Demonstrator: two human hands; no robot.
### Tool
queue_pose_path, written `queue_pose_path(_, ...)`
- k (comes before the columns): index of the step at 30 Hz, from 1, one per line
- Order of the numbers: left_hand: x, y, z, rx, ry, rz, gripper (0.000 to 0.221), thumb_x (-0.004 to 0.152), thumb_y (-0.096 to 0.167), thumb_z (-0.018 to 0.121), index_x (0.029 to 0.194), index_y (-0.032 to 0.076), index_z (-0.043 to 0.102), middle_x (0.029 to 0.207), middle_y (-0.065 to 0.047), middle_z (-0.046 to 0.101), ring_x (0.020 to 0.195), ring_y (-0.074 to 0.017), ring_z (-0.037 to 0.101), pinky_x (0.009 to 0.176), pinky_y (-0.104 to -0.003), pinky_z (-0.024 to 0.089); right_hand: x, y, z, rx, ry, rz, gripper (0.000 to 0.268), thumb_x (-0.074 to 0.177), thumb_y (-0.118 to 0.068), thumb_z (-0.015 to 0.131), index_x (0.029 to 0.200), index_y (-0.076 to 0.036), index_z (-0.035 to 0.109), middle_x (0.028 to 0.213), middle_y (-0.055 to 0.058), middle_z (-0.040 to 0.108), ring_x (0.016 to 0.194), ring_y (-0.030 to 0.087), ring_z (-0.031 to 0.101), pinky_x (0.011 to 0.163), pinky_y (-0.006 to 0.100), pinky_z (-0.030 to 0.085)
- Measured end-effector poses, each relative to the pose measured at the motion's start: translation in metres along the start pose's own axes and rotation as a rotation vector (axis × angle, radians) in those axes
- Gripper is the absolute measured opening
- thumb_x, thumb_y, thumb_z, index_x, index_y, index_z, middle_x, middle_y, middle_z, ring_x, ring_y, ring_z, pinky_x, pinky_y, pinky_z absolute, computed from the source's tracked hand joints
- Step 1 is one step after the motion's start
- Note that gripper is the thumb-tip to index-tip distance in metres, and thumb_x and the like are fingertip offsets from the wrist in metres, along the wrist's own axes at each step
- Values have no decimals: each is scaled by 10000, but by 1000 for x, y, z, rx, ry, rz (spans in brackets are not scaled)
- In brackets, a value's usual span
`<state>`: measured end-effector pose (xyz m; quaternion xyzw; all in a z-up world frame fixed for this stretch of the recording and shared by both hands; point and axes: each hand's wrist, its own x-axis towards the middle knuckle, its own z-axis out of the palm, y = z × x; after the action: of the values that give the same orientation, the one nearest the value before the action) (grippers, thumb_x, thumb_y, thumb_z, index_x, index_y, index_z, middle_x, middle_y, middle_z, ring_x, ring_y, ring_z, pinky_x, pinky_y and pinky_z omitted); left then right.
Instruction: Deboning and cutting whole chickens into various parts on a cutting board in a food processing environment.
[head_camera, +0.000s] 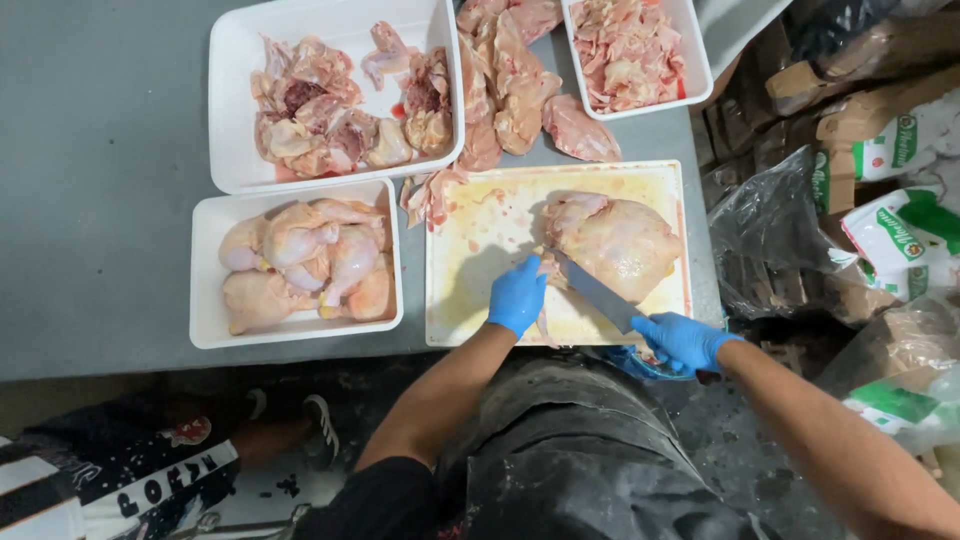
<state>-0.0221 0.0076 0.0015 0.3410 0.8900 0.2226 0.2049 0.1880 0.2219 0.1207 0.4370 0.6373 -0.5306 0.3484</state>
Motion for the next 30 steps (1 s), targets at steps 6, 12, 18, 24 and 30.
queue_pose_path(6, 20, 15, -42, 271, 125, 554, 83, 959, 197, 716, 950, 150, 648, 834, -94, 742, 840, -319, 769, 722, -475, 641, 54, -21, 10, 287, -352, -28, 608, 1049, -725, 551, 795, -182, 449, 604, -83, 217, 414, 63, 204, 339, 196, 173)
queue_pose_path(12, 53, 12, -24, 377, -112, 723, 132, 970, 278, 707, 948, 148, 711, 901, -93, 764, 943, -325, 744, 848, -491, 614, 74, 28, 9, 425, -486, 80, 555, 1059, -673, 601, 823, -185, 479, 601, -92, 233, 409, 48, 196, 312, 171, 159)
queue_pose_path(18, 105, -19, -107, 381, 108, 492, 176, 781, 165, 770, 941, 232, 740, 912, -90, 763, 857, -389, 738, 682, -529, 558, -10, 33, -4, -87, -387, 125, 710, 968, -830, 526, 697, -182, 429, 506, 24, 341, 340, 135, 274, 294, 285, 171)
queue_pose_path(24, 110, -47, -357, -50, 487, -247, 210, 1029, 343, 562, 1127, 157, 577, 1125, -208, 725, 1003, -463, 693, 828, -586, 511, -29, 145, 6, 475, -21, 154, 377, 1073, -455, 648, 1066, -84, 710, 677, 86, 403, 495, 156, 272, 384, 275, 105)
queue_pose_path(30, 134, 44, -242, -666, 209, 196, 296, 1054, 240, 624, 780, 154, 551, 626, -36, 452, 554, -142, 547, 479, -345, 476, -29, 99, 61, 14, 170, 20, 561, 999, -485, 637, 1391, -104, 762, 1418, 65, 803, 1304, 212, 715, 1176, 362, 477)
